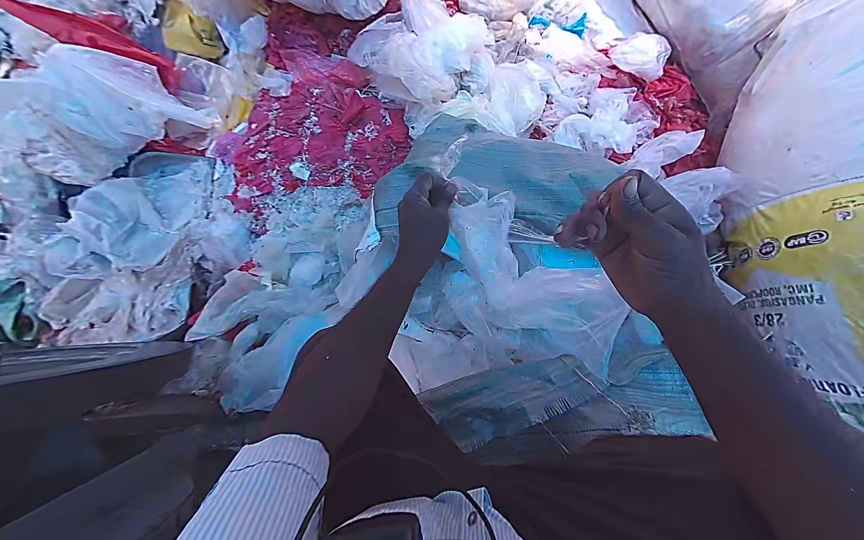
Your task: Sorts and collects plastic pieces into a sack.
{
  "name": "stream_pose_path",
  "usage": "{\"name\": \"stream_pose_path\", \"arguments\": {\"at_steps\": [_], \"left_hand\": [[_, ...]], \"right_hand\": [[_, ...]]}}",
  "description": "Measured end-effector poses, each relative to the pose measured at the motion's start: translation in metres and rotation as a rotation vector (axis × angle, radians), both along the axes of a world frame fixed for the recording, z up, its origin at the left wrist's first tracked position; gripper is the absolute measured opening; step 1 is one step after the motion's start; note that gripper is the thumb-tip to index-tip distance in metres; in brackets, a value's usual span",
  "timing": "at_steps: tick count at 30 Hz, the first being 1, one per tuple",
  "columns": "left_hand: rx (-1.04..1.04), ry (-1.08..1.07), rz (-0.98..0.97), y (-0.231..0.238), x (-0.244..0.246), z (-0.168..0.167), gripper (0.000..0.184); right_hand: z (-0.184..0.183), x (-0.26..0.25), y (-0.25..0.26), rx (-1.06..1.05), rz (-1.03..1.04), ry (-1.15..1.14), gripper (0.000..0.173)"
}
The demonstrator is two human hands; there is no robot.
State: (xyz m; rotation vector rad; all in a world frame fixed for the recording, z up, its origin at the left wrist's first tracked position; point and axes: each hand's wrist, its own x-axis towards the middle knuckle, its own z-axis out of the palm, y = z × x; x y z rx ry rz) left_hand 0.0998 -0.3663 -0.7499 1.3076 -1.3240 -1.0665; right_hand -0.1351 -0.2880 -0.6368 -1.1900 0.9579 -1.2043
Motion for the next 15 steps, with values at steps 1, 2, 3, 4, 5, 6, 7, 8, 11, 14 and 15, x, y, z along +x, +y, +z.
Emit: {"name": "stream_pose_path", "arguments": {"at_steps": [1,2,3,4,5,6,7,8,11,14,15], "left_hand": [[0.035,0.000,0.034,-0.004,0.004,-0.004,0.015],[0.060,-0.007,0.064,-0.008,0.009,-0.005,0.015],[0.083,-0.017,0.090,-0.011,0.013,-0.006,0.015],[0.111,-0.027,0.114,-0.014,0.019,-0.007,0.016],[0.138,-0.031,0.142,-0.017,0.025,-0.008,0.015],[0.162,-0.027,0.170,-0.020,0.031,-0.009,0.014],[0.191,-0.016,0.191,-0.022,0.037,-0.010,0.013],[0.210,0.001,0.204,-0.024,0.039,-0.010,0.013],[0.236,0.126,0.197,-0.025,0.032,-0.013,0.009],[0.249,0.362,0.152,-0.024,0.017,-0.014,0.009],[0.247,0.430,0.129,-0.025,0.014,-0.013,0.015]], "right_hand": [[0.000,-0.002,0.003,0.022,0.022,0.018,0.026],[0.000,-0.006,0.003,0.045,0.024,0.059,0.027],[-0.001,-0.013,0.003,0.072,0.004,0.100,0.026],[-0.003,-0.021,0.004,0.092,-0.032,0.134,0.026],[-0.005,-0.030,0.005,0.104,-0.077,0.157,0.027],[-0.005,-0.040,0.006,0.110,-0.121,0.177,0.027],[-0.003,-0.049,0.008,0.120,-0.149,0.192,0.028],[-0.001,-0.055,0.009,0.126,-0.168,0.204,0.028],[0.008,-0.063,0.014,0.117,-0.204,0.299,0.025],[0.018,-0.054,0.018,0.115,-0.193,0.838,0.024],[0.019,-0.049,0.018,0.139,-0.146,1.062,0.041]]}}
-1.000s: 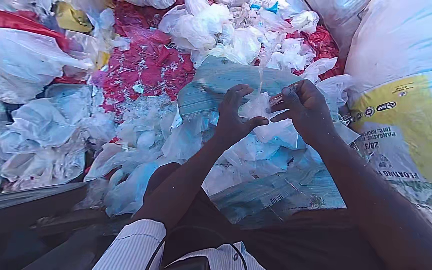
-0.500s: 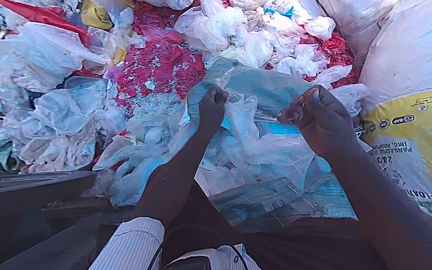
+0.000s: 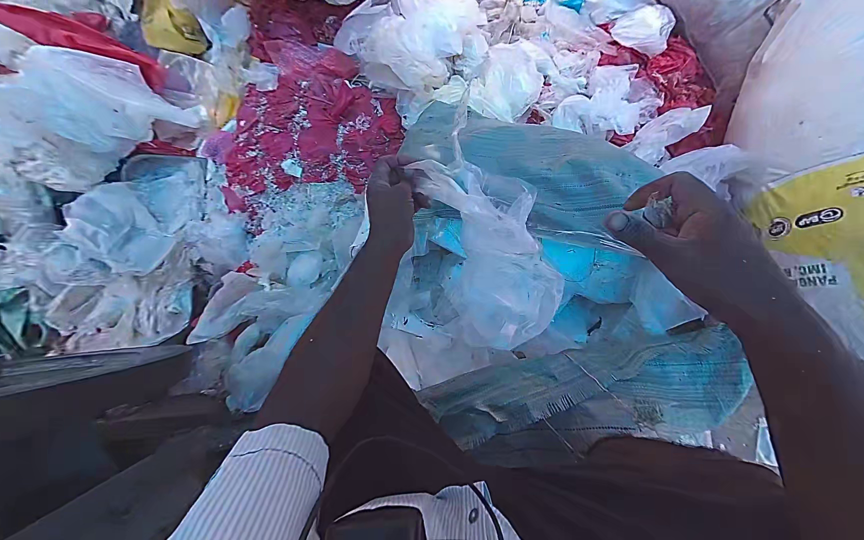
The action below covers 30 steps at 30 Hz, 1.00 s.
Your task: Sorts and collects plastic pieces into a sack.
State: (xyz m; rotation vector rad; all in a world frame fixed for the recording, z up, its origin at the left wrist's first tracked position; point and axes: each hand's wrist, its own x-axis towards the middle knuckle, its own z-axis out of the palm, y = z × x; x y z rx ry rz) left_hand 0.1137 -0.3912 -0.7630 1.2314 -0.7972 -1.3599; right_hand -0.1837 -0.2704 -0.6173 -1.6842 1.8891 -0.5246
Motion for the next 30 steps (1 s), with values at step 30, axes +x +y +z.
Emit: {"name": "stream_pose_path", "arguments": {"at_steps": [30], "left_hand": [[-0.658,-0.576,-0.750,0.054,-0.057,0.002,0.040]], "right_hand": [[-0.049,0.020,-0.011,-0.164,0.277,0.119,0.044]]}}
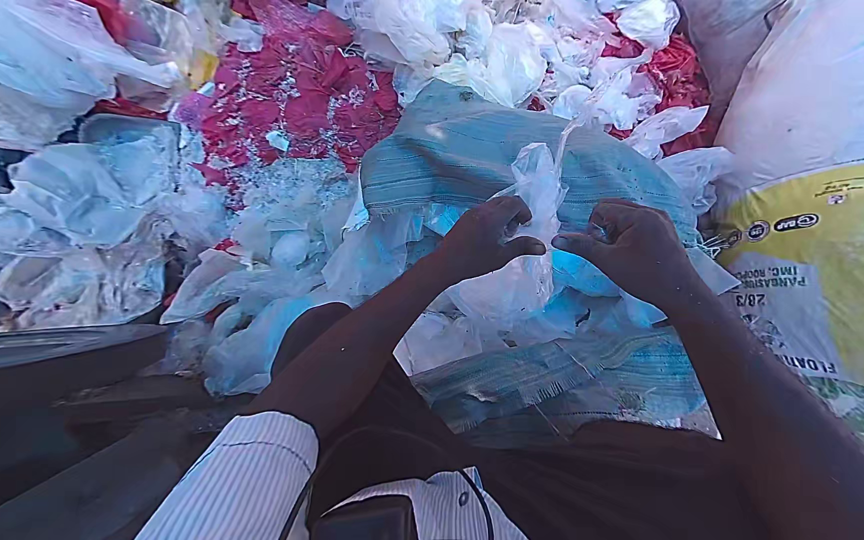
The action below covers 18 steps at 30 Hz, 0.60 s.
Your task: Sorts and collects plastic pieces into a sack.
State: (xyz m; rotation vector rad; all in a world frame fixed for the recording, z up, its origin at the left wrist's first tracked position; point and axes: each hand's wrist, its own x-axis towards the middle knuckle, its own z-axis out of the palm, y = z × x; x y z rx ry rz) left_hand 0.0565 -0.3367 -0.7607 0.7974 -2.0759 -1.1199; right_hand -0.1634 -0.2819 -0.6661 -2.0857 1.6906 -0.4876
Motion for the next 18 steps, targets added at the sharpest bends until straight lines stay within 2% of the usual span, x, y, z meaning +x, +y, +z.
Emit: {"name": "stream_pose_path", "arguments": {"at_steps": [4,7,10,13,16,18], "left_hand": [[0.052,-0.048,0.001,-0.008,0.008,-0.004,0.033],[0.107,-0.076,0.043,-0.025,0.032,-0.013,0.029],[0.220,0.018,-0.085,-0.030,0.044,-0.002,0.017],[0.290,0.175,-0.214,-0.026,0.047,-0.004,0.013],[0.412,0.402,-0.191,-0.041,0.064,-0.014,0.011],[0.473,0.425,-0.170,-0.050,0.074,-0.021,0.010]], "right_hand": [[0.000,-0.022,-0.003,0.046,-0.087,0.047,0.048],[0.016,-0.062,0.002,0.111,-0.343,0.052,0.046],[0.010,-0.105,0.008,0.109,-0.462,0.084,0.045],[0.003,-0.118,0.012,0.104,-0.548,-0.044,0.041],[0.015,-0.113,0.014,0.032,-0.586,-0.295,0.026],[0.025,-0.107,0.014,0.000,-0.602,-0.419,0.019]]}}
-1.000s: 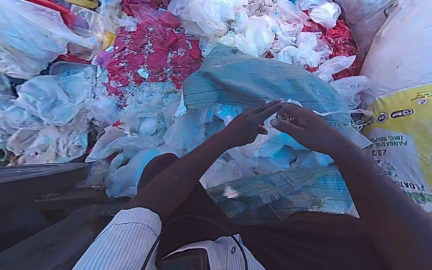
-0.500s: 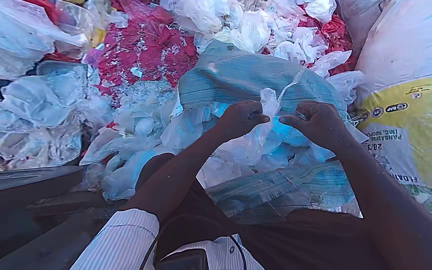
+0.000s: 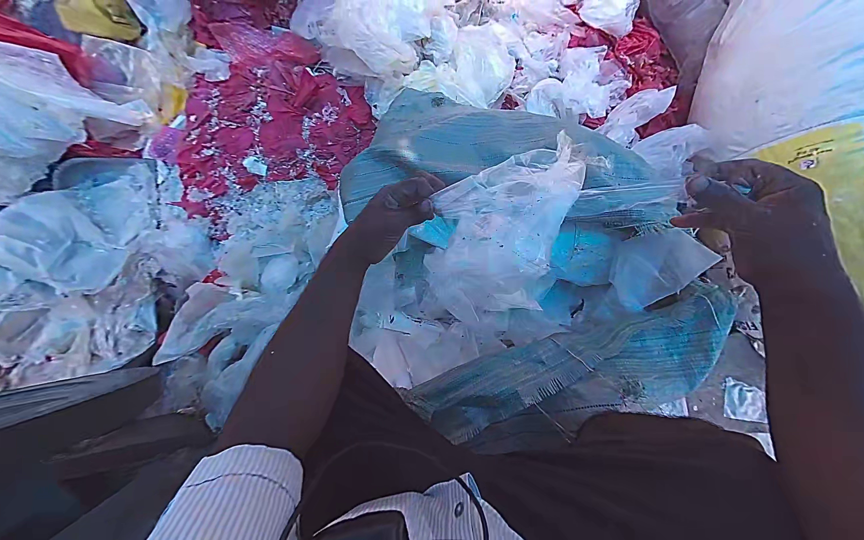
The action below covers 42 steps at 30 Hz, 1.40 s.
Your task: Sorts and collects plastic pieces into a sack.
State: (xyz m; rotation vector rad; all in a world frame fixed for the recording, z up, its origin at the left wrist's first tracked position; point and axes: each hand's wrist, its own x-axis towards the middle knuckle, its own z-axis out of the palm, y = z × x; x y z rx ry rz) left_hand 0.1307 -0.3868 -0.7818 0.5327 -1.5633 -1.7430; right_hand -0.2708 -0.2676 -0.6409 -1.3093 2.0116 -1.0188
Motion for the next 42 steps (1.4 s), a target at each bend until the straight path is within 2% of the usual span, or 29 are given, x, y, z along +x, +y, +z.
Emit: {"name": "stream_pose_path", "arguments": {"at_steps": [4,7,10,12,16,19,23,24,25,29,30,32,34,37,39,40,42], "left_hand": [[0.007,-0.225,0.017,0.000,-0.013,-0.002,0.014],[0.052,-0.407,0.060,0.001,-0.026,0.000,0.020],[-0.006,-0.634,0.300,0.004,-0.043,0.007,0.036],[-0.167,-0.588,0.465,0.011,-0.057,0.012,0.027],[-0.460,-0.304,0.501,0.030,-0.083,0.023,0.020],[-0.432,-0.165,0.377,0.042,-0.094,0.024,0.027],[-0.211,-0.155,0.124,0.053,-0.093,0.033,0.069],[-0.191,-0.141,0.084,0.054,-0.091,0.036,0.072],[-0.187,-0.114,0.057,0.054,-0.089,0.039,0.069],[-0.224,-0.073,0.131,0.054,-0.082,0.041,0.014],[-0.232,-0.060,0.174,0.053,-0.080,0.039,0.006],[-0.177,0.003,0.202,0.047,-0.073,0.036,0.006],[-0.060,0.181,0.144,0.039,-0.061,0.034,0.010],[0.115,0.451,-0.193,0.029,-0.037,0.039,0.005],[0.104,0.346,-0.479,0.025,-0.022,0.041,0.012],[0.061,0.193,-0.574,0.026,-0.017,0.040,0.016],[-0.156,-0.309,-0.621,0.032,-0.020,0.034,0.021]], "right_hand": [[0.004,0.016,-0.007,-0.109,-0.073,-0.213,0.011],[0.008,0.037,-0.014,-0.189,-0.056,-0.487,0.018],[0.012,0.060,-0.020,-0.191,0.015,-0.656,0.016],[0.011,0.074,-0.024,-0.165,0.080,-0.714,0.015],[0.006,0.101,-0.027,-0.054,0.176,-0.741,0.019],[-0.001,0.112,-0.029,-0.002,0.209,-0.748,0.018],[-0.005,0.119,-0.031,0.013,0.184,-0.782,0.014],[-0.004,0.120,-0.031,0.017,0.187,-0.784,0.014],[-0.004,0.120,-0.031,0.020,0.181,-0.779,0.013],[-0.002,0.119,-0.030,0.027,0.111,-0.759,0.007],[-0.002,0.120,-0.031,0.017,0.107,-0.753,0.009],[-0.003,0.118,-0.033,-0.032,0.097,-0.717,0.015],[-0.006,0.111,-0.035,-0.093,0.069,-0.660,0.018],[-0.006,0.086,-0.039,-0.111,-0.024,-0.606,0.018],[-0.006,0.065,-0.039,-0.145,-0.117,-0.581,0.017],[-0.006,0.055,-0.039,-0.169,-0.171,-0.573,0.018],[-0.005,0.040,-0.038,-0.210,-0.259,-0.574,0.019]]}}
